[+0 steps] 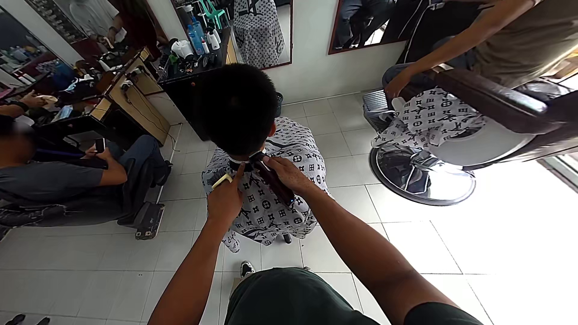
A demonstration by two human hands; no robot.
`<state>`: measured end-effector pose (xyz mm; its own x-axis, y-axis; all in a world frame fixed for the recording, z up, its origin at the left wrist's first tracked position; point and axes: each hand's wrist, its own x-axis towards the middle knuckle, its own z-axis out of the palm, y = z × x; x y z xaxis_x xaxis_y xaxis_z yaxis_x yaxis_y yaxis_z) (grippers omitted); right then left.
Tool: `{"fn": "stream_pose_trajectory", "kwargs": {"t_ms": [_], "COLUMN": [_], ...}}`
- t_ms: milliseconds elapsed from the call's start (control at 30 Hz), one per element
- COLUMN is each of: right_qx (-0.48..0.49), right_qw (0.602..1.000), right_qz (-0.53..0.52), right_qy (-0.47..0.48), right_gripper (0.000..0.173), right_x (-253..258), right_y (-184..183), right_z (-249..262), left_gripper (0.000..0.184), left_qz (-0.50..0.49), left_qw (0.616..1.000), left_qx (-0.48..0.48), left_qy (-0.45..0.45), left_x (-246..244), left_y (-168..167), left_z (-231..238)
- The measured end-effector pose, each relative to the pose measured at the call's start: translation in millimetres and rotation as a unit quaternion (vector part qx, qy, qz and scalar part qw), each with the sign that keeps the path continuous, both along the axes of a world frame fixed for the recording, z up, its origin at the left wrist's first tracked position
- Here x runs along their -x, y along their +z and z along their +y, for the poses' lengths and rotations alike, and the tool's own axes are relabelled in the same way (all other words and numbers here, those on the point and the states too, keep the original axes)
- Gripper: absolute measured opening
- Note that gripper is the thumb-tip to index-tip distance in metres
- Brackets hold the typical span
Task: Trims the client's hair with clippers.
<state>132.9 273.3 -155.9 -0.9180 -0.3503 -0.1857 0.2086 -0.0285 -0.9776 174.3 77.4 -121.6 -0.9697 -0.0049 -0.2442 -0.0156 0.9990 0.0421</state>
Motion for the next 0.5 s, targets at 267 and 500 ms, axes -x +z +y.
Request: {"fn": "stream_pose_trajectory", "kwargs": {"t_ms": [267,500], "right_qx": [-0.031,-0.025], "right_qw": [0.998,0.999], "right_qz": [-0.038,-0.036], "right_qy": [0.049,-0.003], "right_gripper": [0.037,0.046], "right_x": [-10.6,-1.6], "right_y": [6.1,9.7], "right_z": [8.4,-3.7], "left_gripper": [0.070,0.069], "left_qz": [-0.001,0.003], "left_qw": [1.000,1.000], "left_qx": [-0.002,-0.001], "left_qy": [-0.009,-0.011], "left_x": [2.4,2.0], "left_y": [-1.7,-1.6], "left_z": [-2.8,-2.3]}}
